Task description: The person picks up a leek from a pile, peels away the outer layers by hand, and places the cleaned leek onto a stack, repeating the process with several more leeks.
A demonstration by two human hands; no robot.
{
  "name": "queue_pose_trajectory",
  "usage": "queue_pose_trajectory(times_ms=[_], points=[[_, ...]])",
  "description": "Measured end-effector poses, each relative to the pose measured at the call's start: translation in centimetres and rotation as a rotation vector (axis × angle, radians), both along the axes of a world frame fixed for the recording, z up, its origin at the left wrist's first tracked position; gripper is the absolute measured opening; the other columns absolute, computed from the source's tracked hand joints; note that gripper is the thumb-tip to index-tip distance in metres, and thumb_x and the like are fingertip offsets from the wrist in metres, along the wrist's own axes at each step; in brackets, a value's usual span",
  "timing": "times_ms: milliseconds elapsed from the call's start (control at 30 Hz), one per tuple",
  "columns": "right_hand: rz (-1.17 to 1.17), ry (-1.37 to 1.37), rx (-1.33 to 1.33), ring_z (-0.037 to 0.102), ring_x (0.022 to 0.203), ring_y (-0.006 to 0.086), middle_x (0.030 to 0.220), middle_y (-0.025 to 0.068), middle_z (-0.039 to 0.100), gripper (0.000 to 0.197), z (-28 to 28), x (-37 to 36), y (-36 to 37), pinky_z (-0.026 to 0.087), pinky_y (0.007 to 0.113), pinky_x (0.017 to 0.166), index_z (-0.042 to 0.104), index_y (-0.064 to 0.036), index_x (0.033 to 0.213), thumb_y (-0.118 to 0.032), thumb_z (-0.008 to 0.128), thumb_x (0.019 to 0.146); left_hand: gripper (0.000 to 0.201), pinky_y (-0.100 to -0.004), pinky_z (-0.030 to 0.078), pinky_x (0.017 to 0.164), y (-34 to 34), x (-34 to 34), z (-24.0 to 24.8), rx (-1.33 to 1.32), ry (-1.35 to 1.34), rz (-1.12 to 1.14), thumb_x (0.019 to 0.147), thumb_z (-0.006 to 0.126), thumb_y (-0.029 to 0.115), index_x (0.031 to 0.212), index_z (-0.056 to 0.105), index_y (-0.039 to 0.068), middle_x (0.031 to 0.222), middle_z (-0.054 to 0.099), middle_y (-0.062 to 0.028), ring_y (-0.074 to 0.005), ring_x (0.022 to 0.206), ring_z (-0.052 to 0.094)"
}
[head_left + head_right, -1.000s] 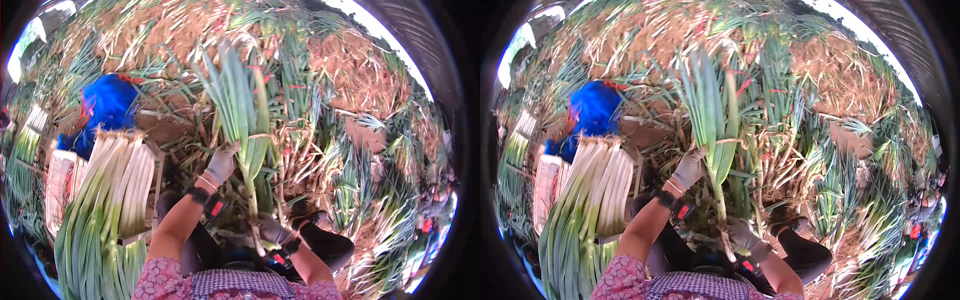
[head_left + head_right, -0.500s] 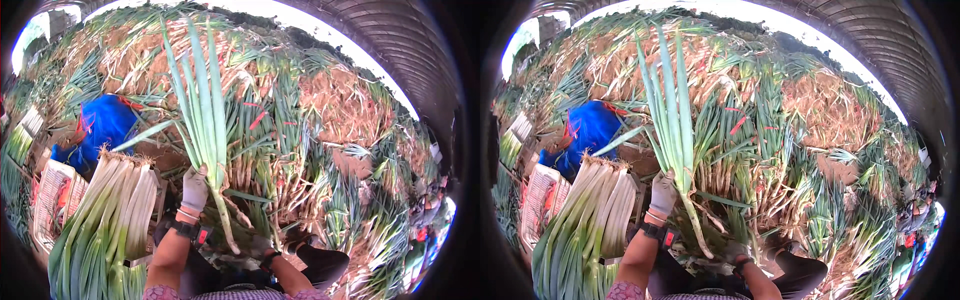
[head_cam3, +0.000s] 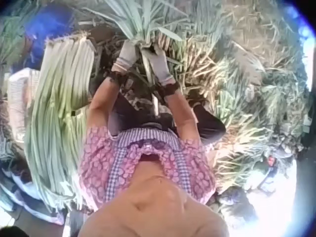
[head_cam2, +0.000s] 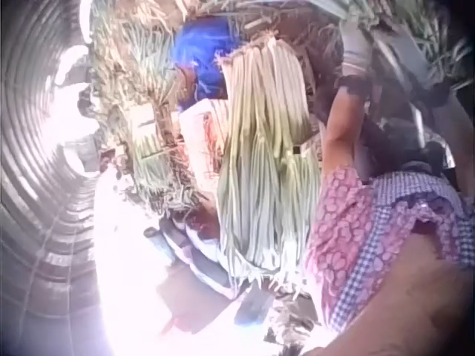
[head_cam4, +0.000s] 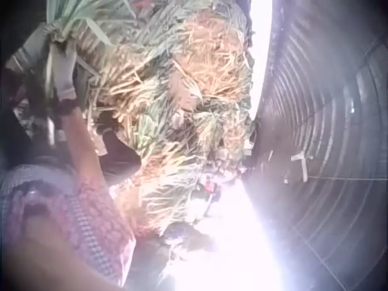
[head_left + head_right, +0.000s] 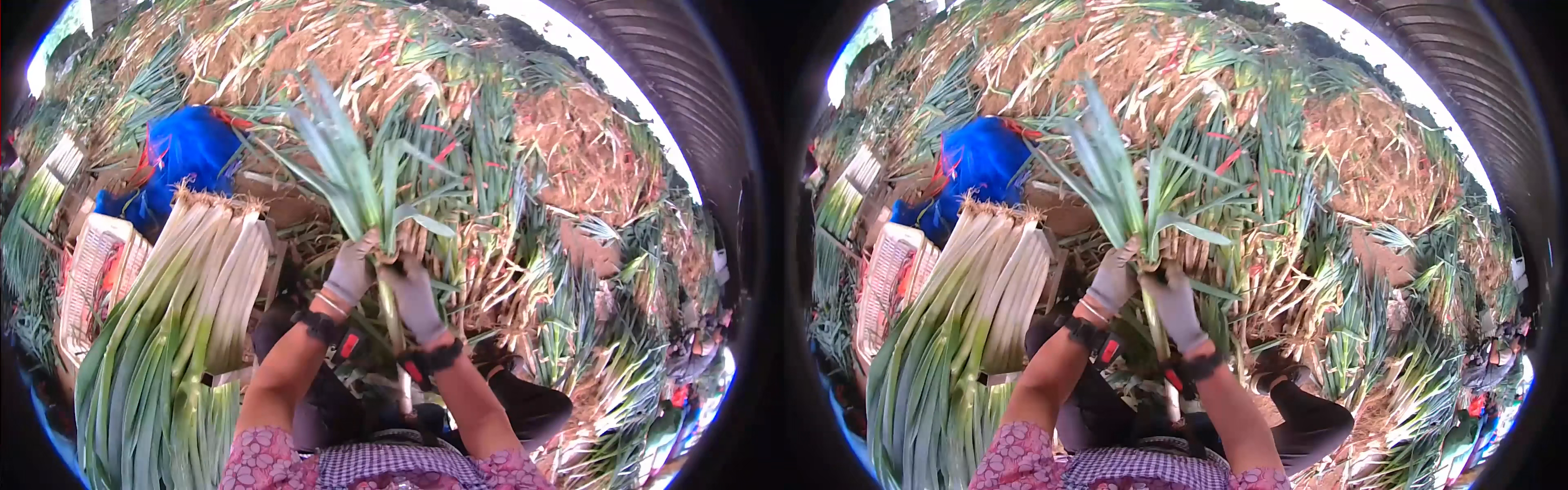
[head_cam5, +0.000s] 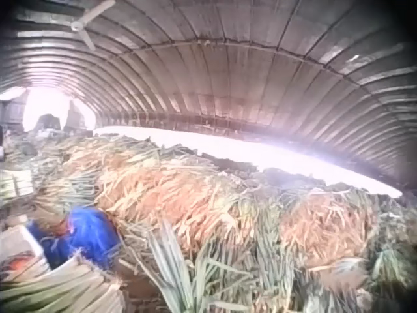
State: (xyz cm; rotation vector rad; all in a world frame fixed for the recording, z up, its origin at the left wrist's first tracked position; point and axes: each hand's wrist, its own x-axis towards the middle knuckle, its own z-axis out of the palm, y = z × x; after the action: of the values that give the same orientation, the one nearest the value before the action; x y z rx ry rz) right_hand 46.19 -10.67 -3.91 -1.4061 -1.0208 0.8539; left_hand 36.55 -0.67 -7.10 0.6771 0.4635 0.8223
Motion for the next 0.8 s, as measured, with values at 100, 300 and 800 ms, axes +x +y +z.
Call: queue_pose_trajectory(times_ms=[100, 300, 800], points=[[-0.026, 0.289, 0.022, 0.056, 0.079, 0.0100, 0.090, 0.0017, 0.061, 0.024, 0.0, -0.9, 1.4, 0.046, 0.026, 0.071, 0.058, 0.0000, 0.106, 0.000, 0.062, 0.083, 0.028, -0.0304, 0.051, 0.075, -0.3, 0.3, 1.9, -0.105, -0.197, 0.052, 0.094, 0.061, 0.021, 0.112, 0.062, 0.000, 0.094, 0.066, -0.0046, -0.0148, 0.082, 0.064], [-0.134, 0.501, 0.240, 0.058, 0.084, 0.0104, 0.093, 0.0005, 0.063, 0.027, -0.6, -3.0, 2.6, 0.047, 0.025, 0.075, 0.060, -0.0035, 0.102, 0.002, 0.067, 0.076, 0.023, -0.0286, 0.052, 0.072, 0.2, -0.2, 2.2, 0.114, -0.008, 0.208, 0.093, 0.060, 0.015, 0.107, 0.064, -0.002, 0.094, 0.067, -0.0062, -0.0148, 0.080, 0.064], [0.241, -0.761, -0.601, 0.063, 0.097, 0.0325, 0.105, 0.0158, 0.066, 0.054, -5.6, 6.5, -13.1, 0.049, 0.038, 0.085, 0.055, -0.0068, 0.124, -0.031, 0.071, 0.078, 0.024, -0.0422, 0.055, 0.077, 3.7, -2.7, 2.5, -0.112, -0.178, 0.192, 0.095, 0.054, 0.020, 0.104, 0.059, -0.002, 0.091, 0.065, -0.0114, -0.0257, 0.083, 0.065]])
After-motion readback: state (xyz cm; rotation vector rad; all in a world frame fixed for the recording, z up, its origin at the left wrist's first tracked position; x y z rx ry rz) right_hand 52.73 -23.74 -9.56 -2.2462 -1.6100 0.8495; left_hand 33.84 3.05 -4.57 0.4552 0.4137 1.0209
